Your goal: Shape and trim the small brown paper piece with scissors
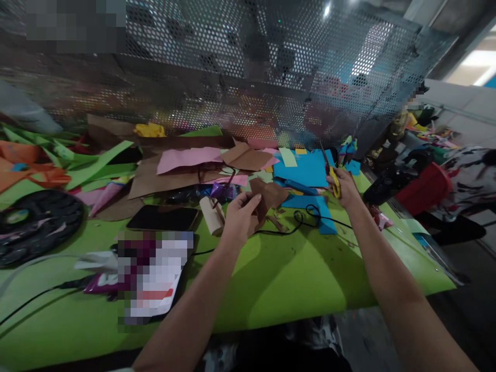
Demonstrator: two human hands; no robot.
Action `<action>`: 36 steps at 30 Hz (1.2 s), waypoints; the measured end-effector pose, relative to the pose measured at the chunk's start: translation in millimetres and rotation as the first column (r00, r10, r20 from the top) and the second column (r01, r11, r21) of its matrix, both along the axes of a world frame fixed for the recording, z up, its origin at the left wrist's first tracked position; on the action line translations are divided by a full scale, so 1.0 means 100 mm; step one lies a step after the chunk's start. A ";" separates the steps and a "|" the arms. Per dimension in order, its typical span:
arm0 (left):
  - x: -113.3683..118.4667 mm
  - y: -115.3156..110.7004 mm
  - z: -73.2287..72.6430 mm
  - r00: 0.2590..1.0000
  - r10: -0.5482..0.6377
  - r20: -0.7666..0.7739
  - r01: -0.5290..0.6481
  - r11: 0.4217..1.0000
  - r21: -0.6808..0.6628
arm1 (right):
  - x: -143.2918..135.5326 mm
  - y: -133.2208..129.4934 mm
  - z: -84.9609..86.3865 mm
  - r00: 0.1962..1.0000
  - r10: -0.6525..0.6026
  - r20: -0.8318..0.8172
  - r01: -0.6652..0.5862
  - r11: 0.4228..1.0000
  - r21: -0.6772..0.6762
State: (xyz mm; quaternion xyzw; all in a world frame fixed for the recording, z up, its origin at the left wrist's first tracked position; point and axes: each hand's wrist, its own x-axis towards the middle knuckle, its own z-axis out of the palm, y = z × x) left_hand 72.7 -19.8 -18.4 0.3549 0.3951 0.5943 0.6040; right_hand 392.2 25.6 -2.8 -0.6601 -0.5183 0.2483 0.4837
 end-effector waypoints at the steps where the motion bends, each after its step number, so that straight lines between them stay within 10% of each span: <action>1: -0.01 0.00 0.02 1.000 0.009 0.006 -0.009 1.000 -0.005 | -0.08 -0.06 0.04 0.995 0.060 -0.081 -0.060 0.998 0.008; 5: -0.02 -0.02 0.07 0.999 0.010 0.031 -0.009 0.999 -0.038 | -0.50 -0.32 0.21 0.852 0.346 -0.393 -0.349 0.935 0.067; 13: -0.06 -0.02 0.12 0.999 0.049 0.019 -0.049 0.999 -0.016 | -1.00 -0.72 0.29 0.711 0.678 -0.187 -0.686 0.727 0.029; 36: -0.07 -0.01 0.15 0.992 0.120 -0.031 -0.121 0.992 -0.023 | -1.19 -0.82 0.33 0.654 0.755 -0.033 -0.749 0.642 -0.166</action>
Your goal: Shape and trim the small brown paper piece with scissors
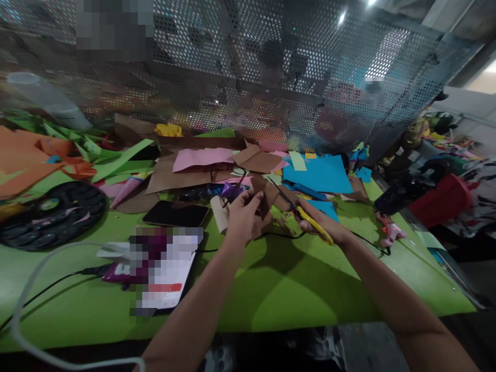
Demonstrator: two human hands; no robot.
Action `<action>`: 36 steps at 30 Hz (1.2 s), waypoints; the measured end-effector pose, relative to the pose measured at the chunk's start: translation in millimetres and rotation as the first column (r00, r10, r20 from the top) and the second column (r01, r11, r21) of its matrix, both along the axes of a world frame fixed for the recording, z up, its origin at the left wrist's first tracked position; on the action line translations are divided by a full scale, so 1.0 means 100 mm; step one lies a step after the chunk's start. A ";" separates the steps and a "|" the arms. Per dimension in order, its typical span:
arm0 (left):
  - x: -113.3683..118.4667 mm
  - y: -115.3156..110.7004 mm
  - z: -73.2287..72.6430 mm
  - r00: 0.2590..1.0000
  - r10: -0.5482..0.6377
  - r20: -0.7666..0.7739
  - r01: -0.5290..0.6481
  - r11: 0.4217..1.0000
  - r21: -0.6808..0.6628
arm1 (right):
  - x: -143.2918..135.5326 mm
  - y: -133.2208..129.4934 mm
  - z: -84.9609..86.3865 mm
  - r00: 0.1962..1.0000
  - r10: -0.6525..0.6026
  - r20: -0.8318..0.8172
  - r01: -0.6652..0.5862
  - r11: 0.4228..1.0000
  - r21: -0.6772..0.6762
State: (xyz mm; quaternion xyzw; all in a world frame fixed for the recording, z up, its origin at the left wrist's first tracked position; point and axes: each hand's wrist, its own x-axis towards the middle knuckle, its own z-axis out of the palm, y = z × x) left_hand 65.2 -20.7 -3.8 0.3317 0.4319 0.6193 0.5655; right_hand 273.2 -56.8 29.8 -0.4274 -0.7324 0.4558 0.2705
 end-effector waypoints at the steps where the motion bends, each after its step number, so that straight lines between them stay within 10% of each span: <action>1: 0.00 0.00 0.00 1.000 0.007 -0.008 -0.007 1.000 0.005 | 0.00 0.00 0.00 1.000 0.003 0.009 -0.003 1.000 -0.008; 36: 0.00 -0.04 0.09 1.000 -0.002 0.031 0.001 1.000 0.015 | 0.02 0.08 -0.15 0.988 -0.103 -0.113 0.085 0.985 -0.150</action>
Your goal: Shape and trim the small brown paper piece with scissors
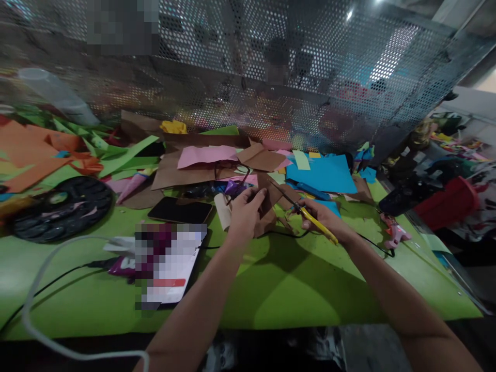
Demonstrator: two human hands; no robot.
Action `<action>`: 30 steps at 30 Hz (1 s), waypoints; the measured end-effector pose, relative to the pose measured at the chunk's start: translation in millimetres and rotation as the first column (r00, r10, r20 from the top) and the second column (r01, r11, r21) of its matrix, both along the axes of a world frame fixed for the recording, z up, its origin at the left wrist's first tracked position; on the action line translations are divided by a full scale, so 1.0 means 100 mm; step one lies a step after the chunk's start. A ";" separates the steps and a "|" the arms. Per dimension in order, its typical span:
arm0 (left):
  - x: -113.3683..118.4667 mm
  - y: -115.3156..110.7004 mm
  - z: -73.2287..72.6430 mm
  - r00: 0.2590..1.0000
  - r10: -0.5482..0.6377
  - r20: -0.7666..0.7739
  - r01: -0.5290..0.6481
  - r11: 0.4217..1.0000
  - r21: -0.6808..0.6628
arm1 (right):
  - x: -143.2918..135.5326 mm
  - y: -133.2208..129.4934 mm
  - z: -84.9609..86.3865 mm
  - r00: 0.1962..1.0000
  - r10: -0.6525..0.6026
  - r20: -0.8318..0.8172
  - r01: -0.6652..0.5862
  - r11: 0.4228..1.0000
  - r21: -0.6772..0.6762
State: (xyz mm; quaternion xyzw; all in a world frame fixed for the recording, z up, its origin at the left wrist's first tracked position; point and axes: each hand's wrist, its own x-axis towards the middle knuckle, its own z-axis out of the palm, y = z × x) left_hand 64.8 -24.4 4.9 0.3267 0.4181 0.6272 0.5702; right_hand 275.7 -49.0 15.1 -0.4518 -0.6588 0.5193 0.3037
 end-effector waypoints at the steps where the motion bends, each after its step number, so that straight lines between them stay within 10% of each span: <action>1: 0.00 0.00 -0.01 1.000 0.004 -0.007 -0.004 1.000 0.001 | 0.00 0.00 -0.01 1.000 0.000 -0.005 0.000 1.000 0.000; 30: -0.02 0.02 -0.11 0.981 -0.150 -0.119 0.153 0.988 0.018 | 0.02 -0.01 0.09 0.972 0.046 0.232 -0.084 0.984 0.159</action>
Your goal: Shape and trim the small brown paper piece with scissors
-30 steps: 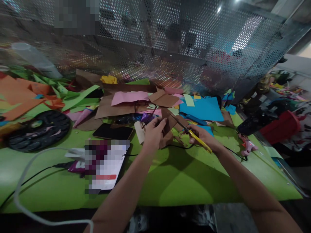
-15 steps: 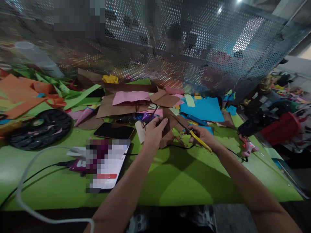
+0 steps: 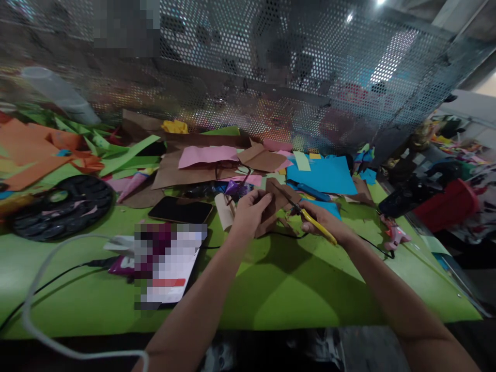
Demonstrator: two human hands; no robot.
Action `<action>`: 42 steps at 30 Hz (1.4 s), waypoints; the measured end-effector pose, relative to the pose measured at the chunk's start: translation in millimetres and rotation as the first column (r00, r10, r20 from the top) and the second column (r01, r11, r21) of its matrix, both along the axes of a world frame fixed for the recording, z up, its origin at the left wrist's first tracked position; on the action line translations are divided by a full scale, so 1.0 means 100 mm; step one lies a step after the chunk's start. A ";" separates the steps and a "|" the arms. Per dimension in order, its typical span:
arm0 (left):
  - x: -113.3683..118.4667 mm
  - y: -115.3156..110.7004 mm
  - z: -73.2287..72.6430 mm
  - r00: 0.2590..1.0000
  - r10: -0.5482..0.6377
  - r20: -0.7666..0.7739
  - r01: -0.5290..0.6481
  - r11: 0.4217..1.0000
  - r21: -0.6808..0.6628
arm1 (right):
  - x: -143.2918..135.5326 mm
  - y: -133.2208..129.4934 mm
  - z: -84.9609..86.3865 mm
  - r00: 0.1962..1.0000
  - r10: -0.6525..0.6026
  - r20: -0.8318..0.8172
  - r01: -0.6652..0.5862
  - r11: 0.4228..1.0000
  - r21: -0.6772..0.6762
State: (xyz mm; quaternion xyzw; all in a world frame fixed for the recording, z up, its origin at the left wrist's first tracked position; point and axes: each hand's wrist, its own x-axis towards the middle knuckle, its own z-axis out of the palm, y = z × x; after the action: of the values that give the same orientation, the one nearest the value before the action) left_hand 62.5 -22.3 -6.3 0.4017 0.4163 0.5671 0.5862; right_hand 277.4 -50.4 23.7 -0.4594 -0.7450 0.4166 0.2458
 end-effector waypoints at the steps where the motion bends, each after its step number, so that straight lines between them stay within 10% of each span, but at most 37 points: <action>1: 0.00 0.00 0.01 1.000 -0.003 0.004 0.003 1.000 -0.002 | 0.00 0.01 -0.01 1.000 -0.010 -0.022 0.009 1.000 -0.013; 42: 0.00 -0.03 0.08 0.996 -0.077 0.033 0.077 0.997 0.011 | 0.03 0.06 -0.05 0.996 -0.079 -0.048 0.080 0.997 0.016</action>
State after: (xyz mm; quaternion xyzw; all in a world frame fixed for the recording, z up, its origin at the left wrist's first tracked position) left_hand 62.8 -25.3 1.5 0.4106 0.3880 0.5527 0.6126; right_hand 280.2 -44.8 18.7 -0.4765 -0.7238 0.4105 0.2838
